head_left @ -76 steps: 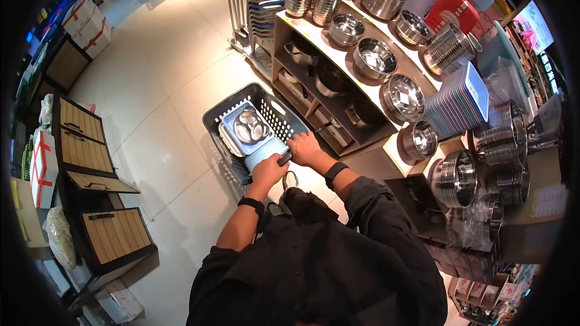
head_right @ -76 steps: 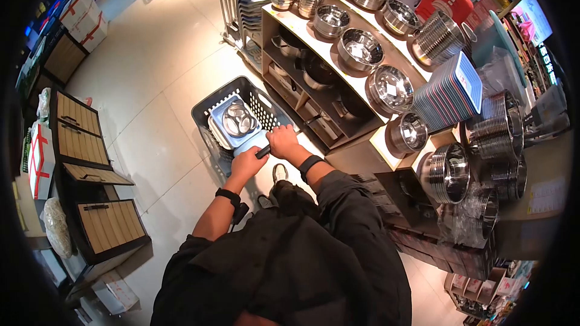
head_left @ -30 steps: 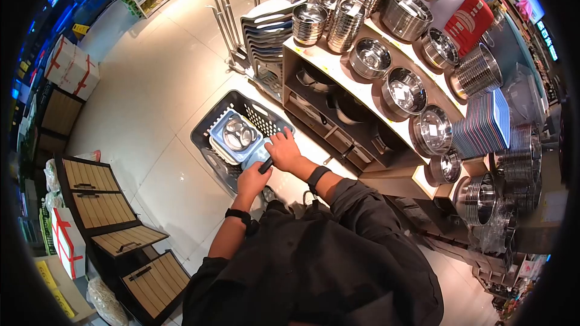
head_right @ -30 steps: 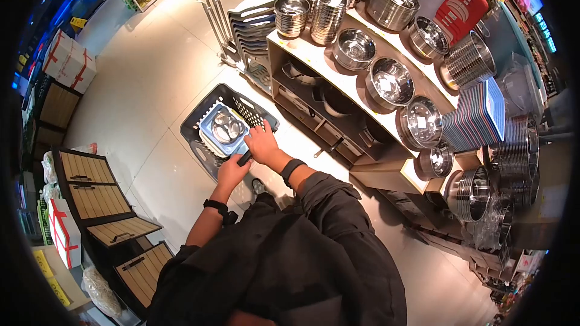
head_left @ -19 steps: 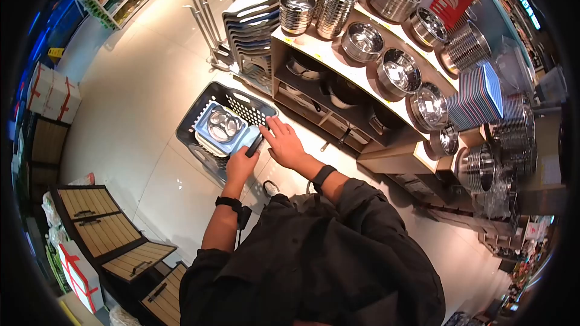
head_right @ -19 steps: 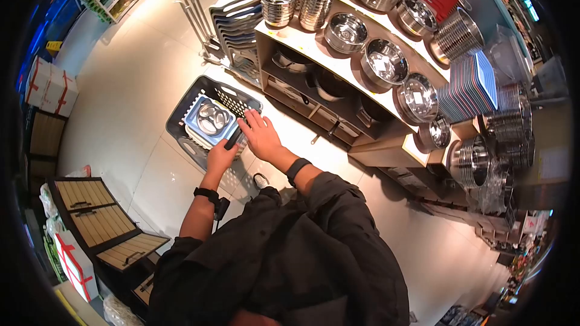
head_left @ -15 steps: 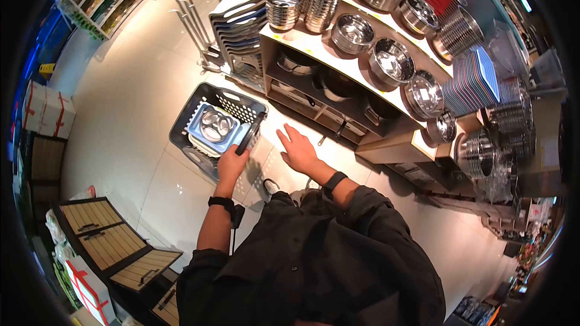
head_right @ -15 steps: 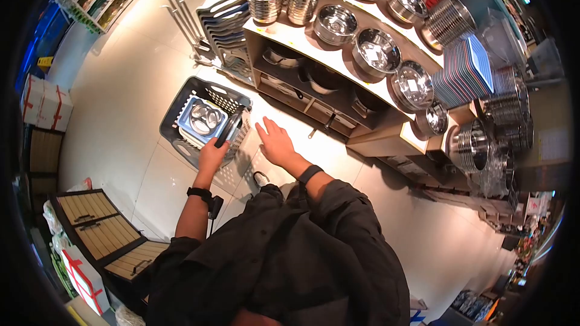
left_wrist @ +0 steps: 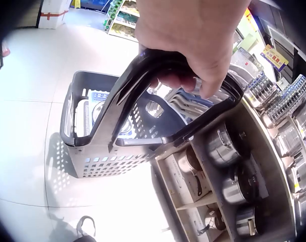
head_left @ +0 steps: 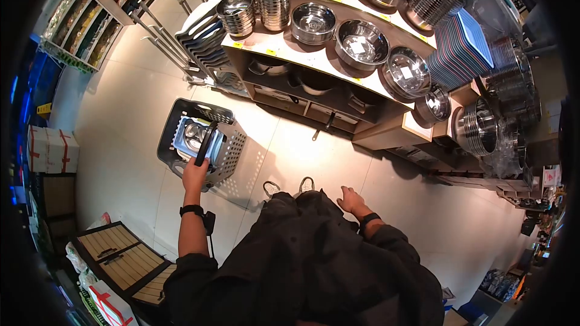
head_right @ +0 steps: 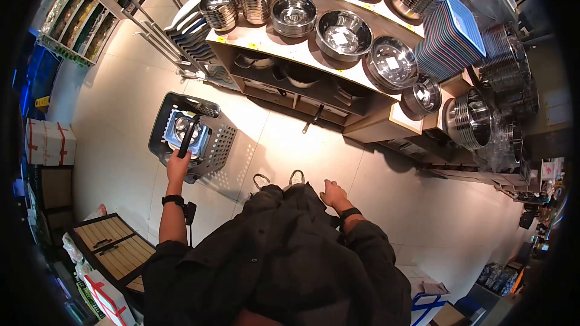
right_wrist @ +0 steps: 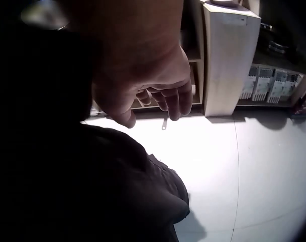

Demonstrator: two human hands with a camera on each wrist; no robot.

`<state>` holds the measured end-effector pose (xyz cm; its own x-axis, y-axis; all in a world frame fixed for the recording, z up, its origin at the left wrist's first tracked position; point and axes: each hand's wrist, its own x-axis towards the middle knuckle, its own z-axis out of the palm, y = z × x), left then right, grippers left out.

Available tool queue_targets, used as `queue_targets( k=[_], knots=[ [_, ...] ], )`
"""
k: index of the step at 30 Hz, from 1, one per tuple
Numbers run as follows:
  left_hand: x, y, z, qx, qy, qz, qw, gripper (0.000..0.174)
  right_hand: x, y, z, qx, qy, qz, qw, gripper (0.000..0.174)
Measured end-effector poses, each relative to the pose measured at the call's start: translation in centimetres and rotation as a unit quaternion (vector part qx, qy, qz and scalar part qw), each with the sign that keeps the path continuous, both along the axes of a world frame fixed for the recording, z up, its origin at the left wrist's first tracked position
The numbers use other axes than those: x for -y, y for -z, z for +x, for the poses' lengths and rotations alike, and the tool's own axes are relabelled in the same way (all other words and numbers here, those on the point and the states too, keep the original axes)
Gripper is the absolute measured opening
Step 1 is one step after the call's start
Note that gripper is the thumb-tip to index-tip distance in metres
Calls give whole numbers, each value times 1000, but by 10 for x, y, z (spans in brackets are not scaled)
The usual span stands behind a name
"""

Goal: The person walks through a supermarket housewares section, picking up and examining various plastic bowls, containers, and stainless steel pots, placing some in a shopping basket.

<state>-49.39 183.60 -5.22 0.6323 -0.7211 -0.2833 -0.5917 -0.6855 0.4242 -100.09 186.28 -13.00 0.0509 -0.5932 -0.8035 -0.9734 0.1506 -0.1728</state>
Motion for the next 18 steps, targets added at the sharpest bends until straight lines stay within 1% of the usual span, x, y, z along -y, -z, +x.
queue_targets(
  k=[6, 7, 10, 11, 12, 14, 16, 17, 18],
  knots=[
    [14, 8, 11, 27, -4, -15, 1000, 38, -3, 17, -17, -1, 39, 38, 999, 63],
    [15, 8, 13, 29, 1, -13, 1000, 38, -8, 21, -14, 15, 55, 17, 998, 60],
    [8, 7, 15, 1, 15, -26, 1000, 36, -6, 29, -16, 51, 96, 5, 994, 59],
    [6, 9, 13, -6, 15, -34, 999, 35, -3, 31, -17, 43, 102, 31, 993, 59],
    [5, 9, 10, -14, 15, -42, 999, 34, -5, 35, -15, 41, 106, 32, 993, 59],
    [5, 9, 14, -22, 15, -36, 999, 35, -4, 45, 0, 47, 97, -10, 994, 58],
    [7, 15, 22, -29, 13, -28, 999, 38, -5, 47, 20, 42, 111, -5, 993, 58],
    [3, 18, 22, -31, 16, -22, 999, 46, -6, 48, 26, 51, 142, 7, 989, 58],
    [-1, 13, 15, 17, 71, -49, 996, 50, -6, 50, 30, 59, 173, 19, 983, 58]
  ],
)
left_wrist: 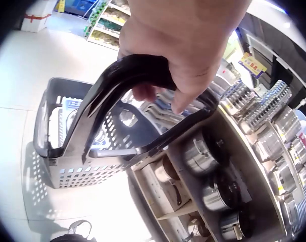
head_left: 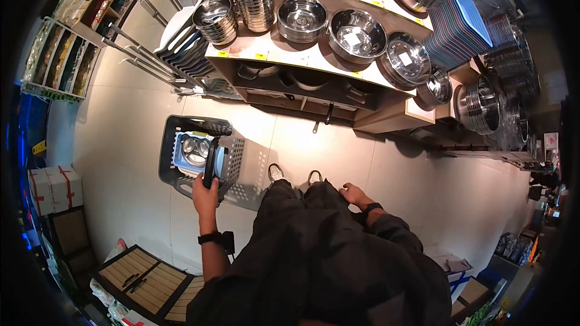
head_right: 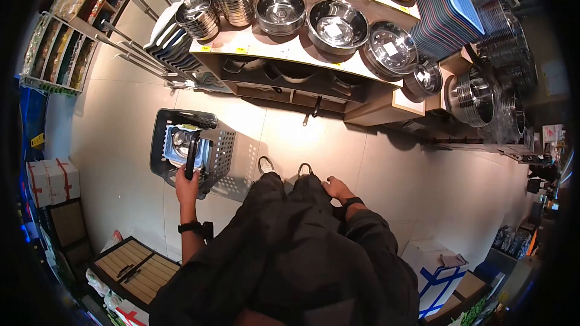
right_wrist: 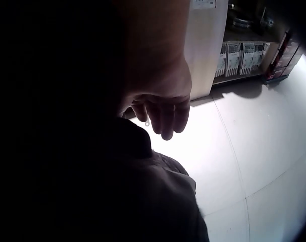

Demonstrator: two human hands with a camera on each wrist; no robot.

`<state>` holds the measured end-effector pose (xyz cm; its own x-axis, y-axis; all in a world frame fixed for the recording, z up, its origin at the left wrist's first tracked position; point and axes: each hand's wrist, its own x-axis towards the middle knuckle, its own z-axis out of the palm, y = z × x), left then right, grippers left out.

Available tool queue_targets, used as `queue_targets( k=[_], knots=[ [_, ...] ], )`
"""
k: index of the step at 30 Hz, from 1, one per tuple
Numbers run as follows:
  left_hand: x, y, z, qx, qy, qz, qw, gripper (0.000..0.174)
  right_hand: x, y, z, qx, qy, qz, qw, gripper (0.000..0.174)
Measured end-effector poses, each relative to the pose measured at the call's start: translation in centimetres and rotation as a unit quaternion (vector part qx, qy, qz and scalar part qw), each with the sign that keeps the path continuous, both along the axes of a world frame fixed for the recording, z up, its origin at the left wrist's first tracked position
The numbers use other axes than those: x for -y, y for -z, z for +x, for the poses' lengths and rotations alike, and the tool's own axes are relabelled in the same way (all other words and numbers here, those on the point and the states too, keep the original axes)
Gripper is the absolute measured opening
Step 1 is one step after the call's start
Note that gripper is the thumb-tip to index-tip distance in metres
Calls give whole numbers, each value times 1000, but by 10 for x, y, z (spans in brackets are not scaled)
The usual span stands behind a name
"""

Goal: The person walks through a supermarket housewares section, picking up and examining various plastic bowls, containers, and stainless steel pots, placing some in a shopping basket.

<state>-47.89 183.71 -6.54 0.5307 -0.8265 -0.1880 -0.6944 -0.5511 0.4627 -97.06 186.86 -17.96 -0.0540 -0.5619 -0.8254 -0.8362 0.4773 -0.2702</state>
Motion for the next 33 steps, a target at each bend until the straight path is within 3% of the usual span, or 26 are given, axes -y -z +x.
queue_targets(
  k=[2, 3, 5, 6, 9, 14, 18, 20, 24, 26, 29, 32, 33],
  knots=[
    [13, -21, -26, 38, 63, -129, 989, 49, 7, 6, 13, 18, 25, -16, 999, 59],
    [21, -30, -39, 36, 67, -125, 989, 49, 12, 8, 22, 38, 45, -36, 998, 60],
    [40, -46, -69, -13, 188, -212, 959, 47, 21, 0, 34, 53, 64, -46, 995, 60],
    [47, -55, -85, 12, 231, -210, 950, 46, 23, -6, 39, 69, 79, -59, 993, 59],
    [62, -39, -106, -83, 295, -197, 931, 47, 31, -16, 49, 67, 82, -73, 992, 58],
    [83, 27, -115, -158, 246, -6, 956, 56, 42, 7, 46, 74, 85, -46, 993, 57],
    [86, 76, -109, -179, 237, 39, 954, 57, 46, 40, 37, 81, 82, -15, 993, 59],
    [84, 116, -99, -224, 187, 143, 946, 57, 53, 46, 37, 45, 54, -13, 997, 61],
    [100, 175, -102, -235, 143, 161, 948, 61, 91, 81, 32, 35, 49, -3, 998, 61],
    [110, 211, -103, -307, 115, 184, 927, 61, 111, 98, 30, 16, 49, -20, 998, 62],
    [103, 293, -97, -269, 165, 244, 917, 57, 134, 135, 33, 24, 51, -2, 998, 62],
    [118, 266, -119, -269, 228, 278, 894, 55, 153, 120, 42, 27, 43, 20, 999, 62],
    [120, 288, -117, -262, 266, 269, 888, 54, 162, 124, 45, 6, -5, 14, 1000, 63]
  ],
)
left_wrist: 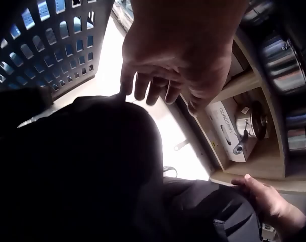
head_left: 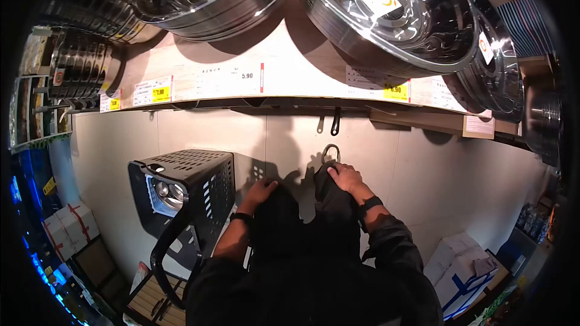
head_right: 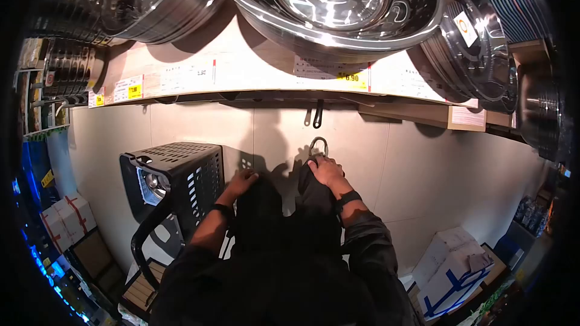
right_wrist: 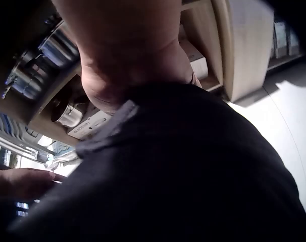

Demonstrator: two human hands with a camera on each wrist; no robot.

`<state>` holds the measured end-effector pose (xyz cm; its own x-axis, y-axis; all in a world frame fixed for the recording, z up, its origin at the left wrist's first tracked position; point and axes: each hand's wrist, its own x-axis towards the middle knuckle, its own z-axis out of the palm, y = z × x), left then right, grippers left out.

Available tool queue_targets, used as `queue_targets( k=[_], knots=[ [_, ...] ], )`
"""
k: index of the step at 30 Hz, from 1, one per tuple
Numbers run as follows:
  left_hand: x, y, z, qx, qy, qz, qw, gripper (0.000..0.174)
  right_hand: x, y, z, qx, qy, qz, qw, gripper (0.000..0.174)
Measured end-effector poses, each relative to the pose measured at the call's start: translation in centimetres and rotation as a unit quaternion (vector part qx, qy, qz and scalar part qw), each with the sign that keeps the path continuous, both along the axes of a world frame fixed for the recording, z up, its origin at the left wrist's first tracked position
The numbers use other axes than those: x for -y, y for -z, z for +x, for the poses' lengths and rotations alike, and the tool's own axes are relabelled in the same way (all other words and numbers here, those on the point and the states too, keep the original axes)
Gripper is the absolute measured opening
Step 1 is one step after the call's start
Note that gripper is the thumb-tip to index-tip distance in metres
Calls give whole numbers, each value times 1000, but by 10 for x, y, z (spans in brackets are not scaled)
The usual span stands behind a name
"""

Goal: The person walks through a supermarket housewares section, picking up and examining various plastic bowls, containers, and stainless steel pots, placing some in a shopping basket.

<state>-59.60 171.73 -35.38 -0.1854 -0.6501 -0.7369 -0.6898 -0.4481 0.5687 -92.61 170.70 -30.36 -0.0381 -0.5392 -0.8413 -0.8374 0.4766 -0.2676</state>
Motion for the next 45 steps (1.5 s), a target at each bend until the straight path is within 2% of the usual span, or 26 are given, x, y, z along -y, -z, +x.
queue_targets(
  k=[2, 4, 5, 6, 7, 9, 10, 11, 13, 14, 16, 17, 18, 20, 24, 25, 28, 30, 33, 35, 37, 39, 40, 42, 44, 45],
  knots=[
    [15, 25, -1, 11, 24, -28, 999, 55, 19, 14, -2, -20, -45, -11, 999, 64],
    [49, 4, -8, 78, 48, -13, 996, 49, 37, 7, -5, -20, -12, -44, 999, 58],
    [64, 12, -4, 27, -29, -25, 999, 46, 46, 1, -6, -18, -8, -49, 999, 58],
    [78, 22, 0, -24, -106, -38, 993, 44, 54, -6, -6, 61, 97, -165, 980, 54],
    [104, -3, -9, -131, -231, -50, 963, 43, 62, -6, -6, 138, 199, -277, 930, 50],
    [142, -32, -15, -241, -292, -153, 913, 53, 86, 7, -3, 252, 291, -416, 824, 42],
    [162, -46, -14, -257, -270, -201, 906, 61, 102, -19, -3, 239, 300, -379, 842, 41],
    [168, -63, -20, -298, -287, -232, 881, 59, 116, -44, -6, 223, 306, -340, 861, 40],
    [183, -62, -15, -325, -235, -274, 874, 62, 144, -40, 2, 276, 306, -436, 800, 46],
    [186, -65, -17, -324, -230, -278, 875, 62, 154, -14, 1, 266, 288, -466, 794, 48],
    [192, -90, -34, -423, -282, -248, 825, 61, 178, -12, 8, 373, 347, -489, 708, 49],
    [196, -94, -38, -424, -278, -251, 825, 61, 188, -17, 12, 482, 412, -473, 612, 49],
    [201, -97, -41, -457, -285, -251, 805, 59, 198, -19, 18, 423, 422, -507, 622, 44],
    [210, -98, -52, -480, -292, -270, 782, 56, 214, -27, 18, 416, 420, -532, 606, 42],
    [216, -94, -53, -445, -222, -242, 833, 59, 228, -31, 31, 400, 439, -548, 589, 38],
    [213, -102, -56, -439, -237, -243, 832, 59, 226, -27, 35, 407, 435, -545, 590, 38],
    [211, -92, -62, -455, -253, -236, 821, 57, 220, -14, 22, 480, 392, -447, 645, 50],
    [211, -89, -66, -466, -273, -214, 814, 55, 219, -10, 18, 428, 457, -457, 632, 51],
    [208, -93, -74, -467, -284, -204, 812, 53, 220, 2, 4, 442, 437, -497, 606, 51],
    [209, -94, -77, -518, -175, -232, 805, 51, 212, 1, -4, 437, 457, -483, 606, 50],
    [202, -94, -64, -539, -278, -234, 760, 49, 197, -12, 1, 406, 506, -481, 589, 48],
    [197, -99, -30, -518, -398, -235, 720, 44, 173, -32, 23, 278, 462, -581, 610, 36],
    [195, -100, -14, -523, -410, -263, 700, 43, 157, -39, 38, 207, 429, -636, 608, 32],
    [196, -102, 13, -526, -445, -299, 661, 43, 124, -45, 55, 269, 292, -556, 730, 29],
    [214, -94, 48, -525, -467, -306, 642, 43, 126, -62, 103, 337, 113, -574, 738, 23],
    [229, -75, 73, -626, -356, -292, 630, 42, 131, -66, 127, 415, 114, -489, 758, 25]
  ],
)
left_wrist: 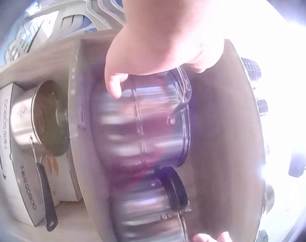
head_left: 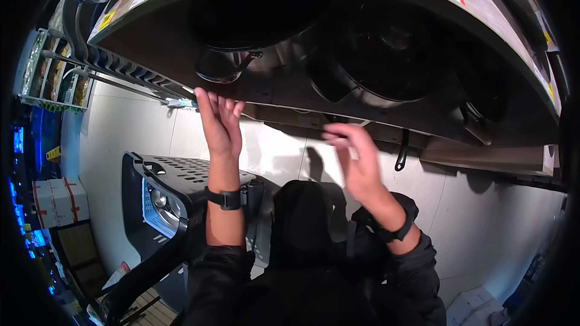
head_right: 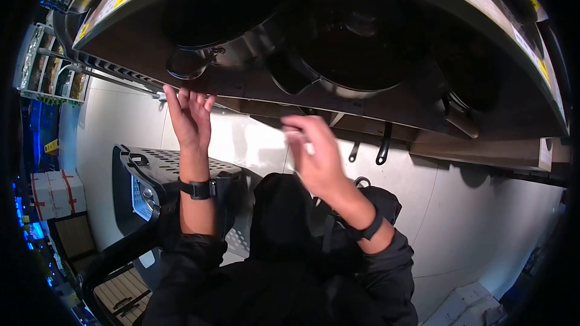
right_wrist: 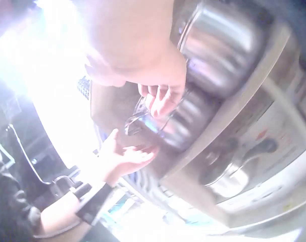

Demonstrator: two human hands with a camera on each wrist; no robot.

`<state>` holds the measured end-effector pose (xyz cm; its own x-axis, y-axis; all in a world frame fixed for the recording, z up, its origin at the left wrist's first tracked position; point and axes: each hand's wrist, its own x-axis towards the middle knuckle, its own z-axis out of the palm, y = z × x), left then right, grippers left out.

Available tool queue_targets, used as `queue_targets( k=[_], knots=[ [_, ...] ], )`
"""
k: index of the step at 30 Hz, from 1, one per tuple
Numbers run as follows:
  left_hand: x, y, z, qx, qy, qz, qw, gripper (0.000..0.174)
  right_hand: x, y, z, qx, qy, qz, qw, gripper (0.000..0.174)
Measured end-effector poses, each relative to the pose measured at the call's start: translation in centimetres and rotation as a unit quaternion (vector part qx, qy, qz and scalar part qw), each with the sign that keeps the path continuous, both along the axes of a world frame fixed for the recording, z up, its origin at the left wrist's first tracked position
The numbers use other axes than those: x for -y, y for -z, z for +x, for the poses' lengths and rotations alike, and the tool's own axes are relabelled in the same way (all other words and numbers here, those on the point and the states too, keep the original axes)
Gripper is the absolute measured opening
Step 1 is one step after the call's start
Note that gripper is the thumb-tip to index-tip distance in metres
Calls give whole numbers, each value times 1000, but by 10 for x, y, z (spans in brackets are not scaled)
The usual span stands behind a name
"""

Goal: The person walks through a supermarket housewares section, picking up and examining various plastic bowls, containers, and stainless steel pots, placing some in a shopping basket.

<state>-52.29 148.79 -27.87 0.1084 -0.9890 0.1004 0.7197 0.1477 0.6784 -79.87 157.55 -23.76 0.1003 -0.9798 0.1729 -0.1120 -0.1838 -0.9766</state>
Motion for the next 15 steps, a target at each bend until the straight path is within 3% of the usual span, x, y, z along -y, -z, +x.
queue_targets(
  k=[1, 2, 4, 5, 6, 7, 10, 12, 13, 15],
  knots=[
    [7, 10, 11, -43, 104, -101, 989, 42, 8, -7, 29, 68, -40, 38, 996, 33],
    [4, -8, -2, -44, 105, -101, 988, 42, 22, 4, 54, 111, -56, 36, 992, 42],
    [8, -55, -51, 63, -90, 88, 990, 39, 55, 6, 83, 148, -57, 110, 981, 44],
    [16, -34, -35, 89, -51, 75, 992, 34, 76, -3, 93, 114, -51, 174, 977, 49],
    [19, -30, -30, 120, -71, 122, 983, 32, 85, -8, 108, 217, -34, 120, 968, 53],
    [23, -29, -26, 109, -63, 124, 984, 30, 94, -6, 121, 229, -22, 134, 964, 52],
    [28, -30, -22, 104, -44, 76, 991, 28, 98, -16, 124, 143, -65, 111, 981, 53],
    [25, -32, -17, 137, -32, 55, 989, 37, 80, -16, 105, 71, -84, 130, 985, 49],
    [21, -33, -19, 148, -43, 47, 987, 41, 63, -23, 87, 121, -95, 96, 983, 50],
    [12, -39, -32, 172, -66, 63, 981, 46, 41, -22, 34, 62, -122, 70, 988, 48]
  ],
)
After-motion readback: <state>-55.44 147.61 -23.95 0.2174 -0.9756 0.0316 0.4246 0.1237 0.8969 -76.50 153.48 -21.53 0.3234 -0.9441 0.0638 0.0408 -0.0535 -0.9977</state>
